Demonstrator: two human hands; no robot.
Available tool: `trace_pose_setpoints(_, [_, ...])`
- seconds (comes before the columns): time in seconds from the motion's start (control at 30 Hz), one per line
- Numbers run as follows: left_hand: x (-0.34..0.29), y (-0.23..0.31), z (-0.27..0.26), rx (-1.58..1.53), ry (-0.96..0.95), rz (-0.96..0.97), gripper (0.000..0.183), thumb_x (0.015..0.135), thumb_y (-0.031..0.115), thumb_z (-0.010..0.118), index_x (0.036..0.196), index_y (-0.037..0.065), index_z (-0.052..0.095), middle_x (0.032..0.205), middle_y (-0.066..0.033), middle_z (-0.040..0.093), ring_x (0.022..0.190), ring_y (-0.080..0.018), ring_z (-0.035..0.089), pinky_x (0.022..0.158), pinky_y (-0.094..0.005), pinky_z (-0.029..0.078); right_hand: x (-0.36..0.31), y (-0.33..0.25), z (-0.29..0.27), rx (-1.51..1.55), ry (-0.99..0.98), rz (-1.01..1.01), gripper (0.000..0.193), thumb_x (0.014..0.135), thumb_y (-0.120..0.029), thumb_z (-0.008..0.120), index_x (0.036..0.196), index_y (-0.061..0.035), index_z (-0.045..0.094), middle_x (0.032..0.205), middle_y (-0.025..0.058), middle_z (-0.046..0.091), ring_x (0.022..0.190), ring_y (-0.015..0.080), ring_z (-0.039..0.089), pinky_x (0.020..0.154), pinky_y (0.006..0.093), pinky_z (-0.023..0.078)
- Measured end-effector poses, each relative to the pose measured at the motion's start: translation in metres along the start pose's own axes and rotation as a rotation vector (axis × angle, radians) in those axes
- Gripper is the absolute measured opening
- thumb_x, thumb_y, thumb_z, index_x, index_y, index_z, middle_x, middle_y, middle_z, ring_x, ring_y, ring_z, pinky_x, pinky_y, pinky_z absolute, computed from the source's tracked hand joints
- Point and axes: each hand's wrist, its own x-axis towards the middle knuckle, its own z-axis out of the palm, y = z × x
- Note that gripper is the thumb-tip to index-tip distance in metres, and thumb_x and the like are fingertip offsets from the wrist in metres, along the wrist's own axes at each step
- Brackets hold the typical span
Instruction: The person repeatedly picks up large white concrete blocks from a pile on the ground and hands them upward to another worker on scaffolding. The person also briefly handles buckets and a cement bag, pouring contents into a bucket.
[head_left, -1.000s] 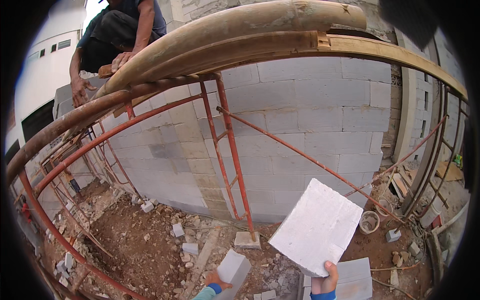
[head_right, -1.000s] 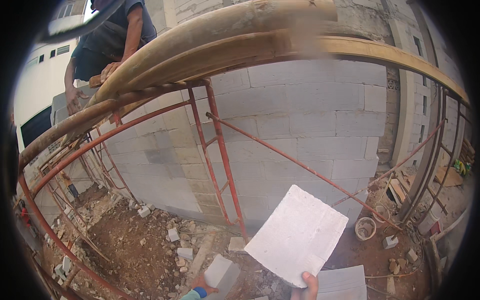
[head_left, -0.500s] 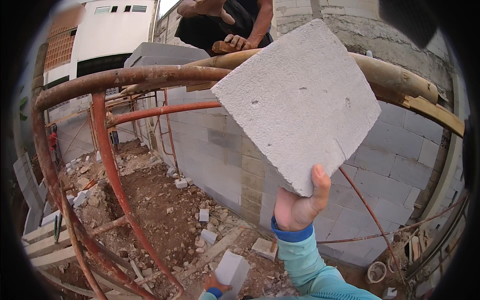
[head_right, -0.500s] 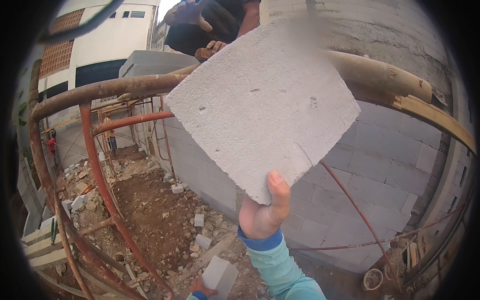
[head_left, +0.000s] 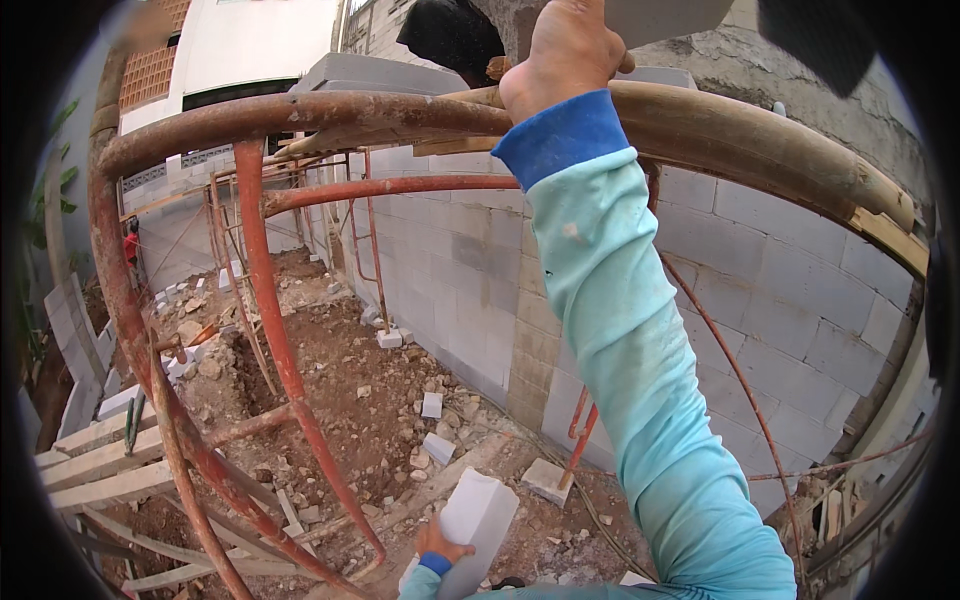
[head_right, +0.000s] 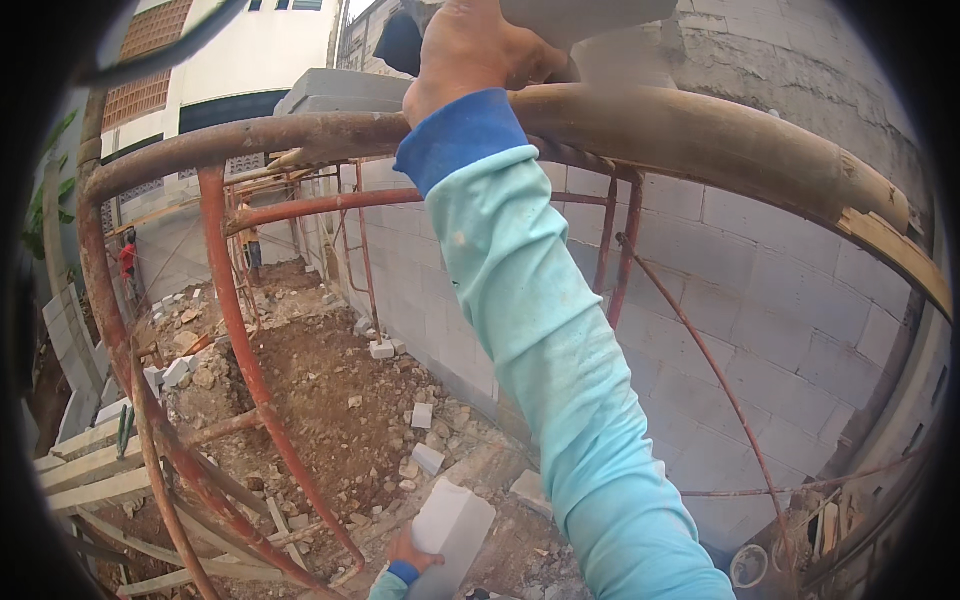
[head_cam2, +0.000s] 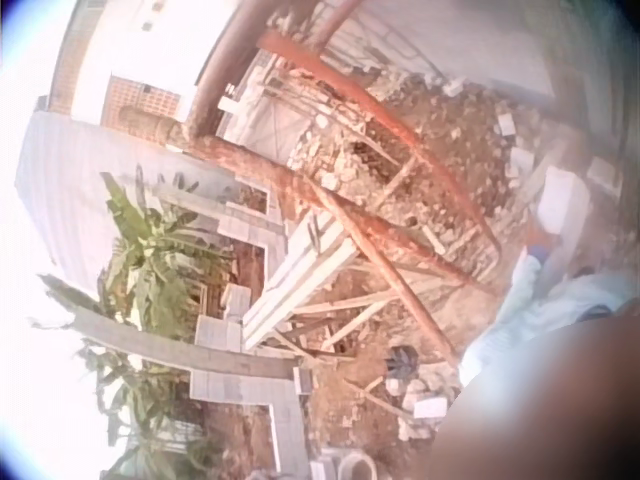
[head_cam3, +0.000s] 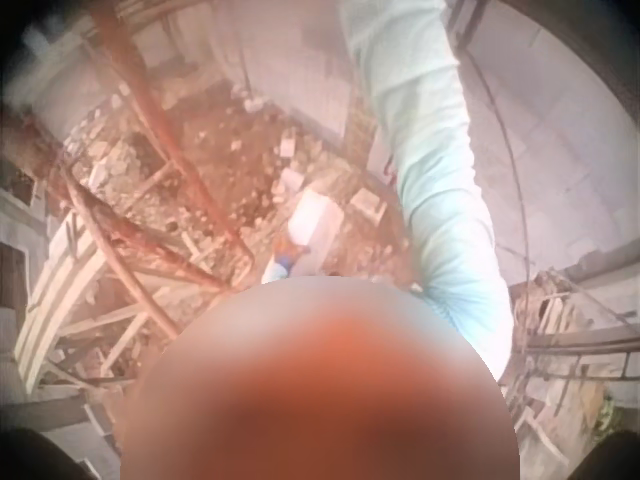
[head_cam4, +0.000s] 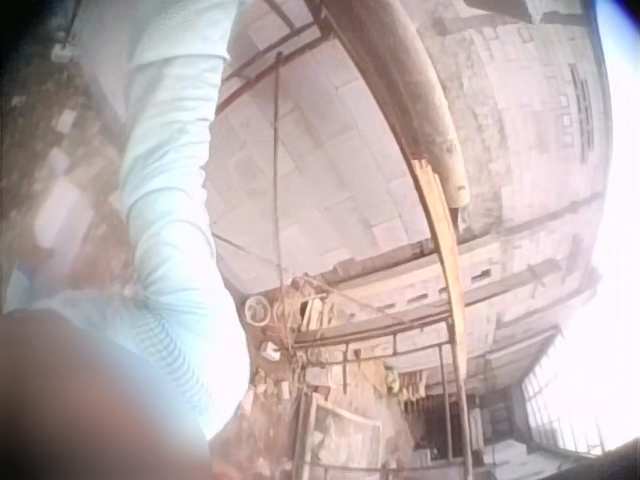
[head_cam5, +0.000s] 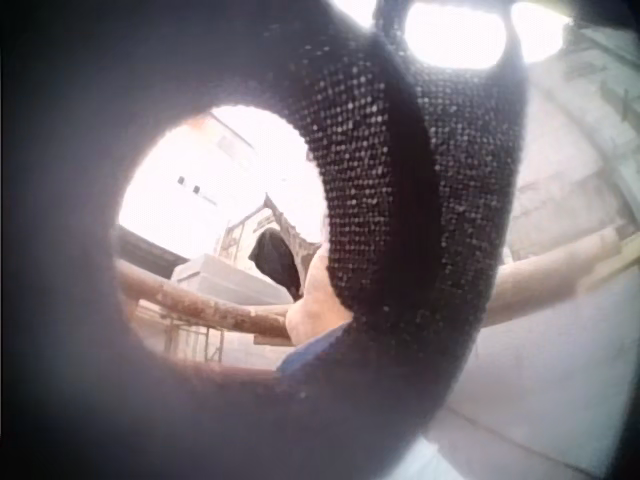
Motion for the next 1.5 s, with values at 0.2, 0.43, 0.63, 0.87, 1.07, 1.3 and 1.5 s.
trace_pose_setpoints(0.2, [0.019,0.007,-0.011,-0.152,0.157,0.204,0.111,0.043,0.036,0.095,0.137,0.003,0.045,0.128,-0.022,0.055,0.125,-0.0394,0.048,0.104,-0.048,0.044,0.022,0.022,-0.007,-0.266,-0.105,0.112,0.065,0.08,-0.031,0.08,0.128,0.0042,0.054,0.124,0.0173,0.058,0.121,0.0292,0.055,0.104,0.0406,0.045])
trace_pose_setpoints(0.43, [0.018,0.072,-0.047,-0.641,0.11,0.377,0.108,0.048,0.023,0.094,0.139,-0.002,0.041,0.13,-0.0186,0.053,0.119,-0.0317,0.054,0.104,-0.0415,0.043,-0.043,-0.037,-0.066,-0.726,-0.356,-0.064,0.076,0.08,-0.036,0.083,0.134,0.0066,0.051,0.129,0.022,0.057,0.126,0.034,0.053,0.107,0.0426,0.043])
trace_pose_setpoints(0.63, [-0.004,0.11,-0.078,-0.884,0.151,0.426,0.105,0.052,0.016,0.092,0.141,-0.002,0.039,0.13,-0.017,0.054,0.121,-0.0266,0.053,0.105,-0.0386,0.043,-0.352,-0.132,-0.307,-1.143,0.007,0.782,0.097,0.081,-0.041,0.082,0.151,0.0001,0.029,0.146,0.0255,0.039,0.136,0.037,0.042,0.11,0.0455,0.039])
trace_pose_setpoints(0.87, [-0.034,0.203,-0.106,-0.917,-0.04,0.62,0.11,0.054,0.009,0.087,0.147,-0.004,0.031,0.136,-0.0178,0.051,0.127,-0.0279,0.051,0.109,-0.0393,0.039,-0.534,-0.194,-0.343,-0.013,0.565,1.249,0.096,0.087,-0.067,0.063,0.152,-0.003,0.031,0.148,0.0165,0.046,0.133,0.0322,0.048,0.109,0.0475,0.042])
trace_pose_setpoints(1.07, [-0.063,0.241,-0.128,-0.758,-0.09,0.774,0.116,0.055,0.025,0.091,0.15,-0.002,0.031,0.14,-0.019,0.049,0.13,-0.0295,0.048,0.112,-0.04,0.035,-0.472,-0.212,-0.309,0.175,0.58,1.069,0.082,0.088,-0.049,0.07,0.149,-0.0056,0.036,0.142,0.0146,0.052,0.129,0.0348,0.052,0.108,0.0516,0.043])
trace_pose_setpoints(1.3, [-0.091,0.314,-0.196,-0.5,-0.136,1.045,0.115,0.063,0.035,0.087,0.153,-0.002,0.028,0.145,-0.0217,0.044,0.136,-0.0318,0.042,0.114,-0.042,0.032,-0.396,-0.243,-0.258,0.114,0.519,0.798,0.086,0.086,-0.05,0.07,0.15,-0.0063,0.033,0.141,0.0159,0.049,0.128,0.0348,0.05,0.105,0.0529,0.044])
trace_pose_setpoints(1.5, [-0.128,0.376,-0.255,-0.378,0.093,1.335,0.105,0.074,0.055,0.08,0.153,0.004,0.034,0.144,-0.022,0.045,0.135,-0.0331,0.044,0.112,-0.0458,0.034,-0.333,-0.252,-0.2,-0.119,0.585,0.5,0.093,0.087,-0.059,0.061,0.153,-0.0052,0.023,0.146,0.0201,0.036,0.134,0.0372,0.04,0.107,0.0533,0.04])
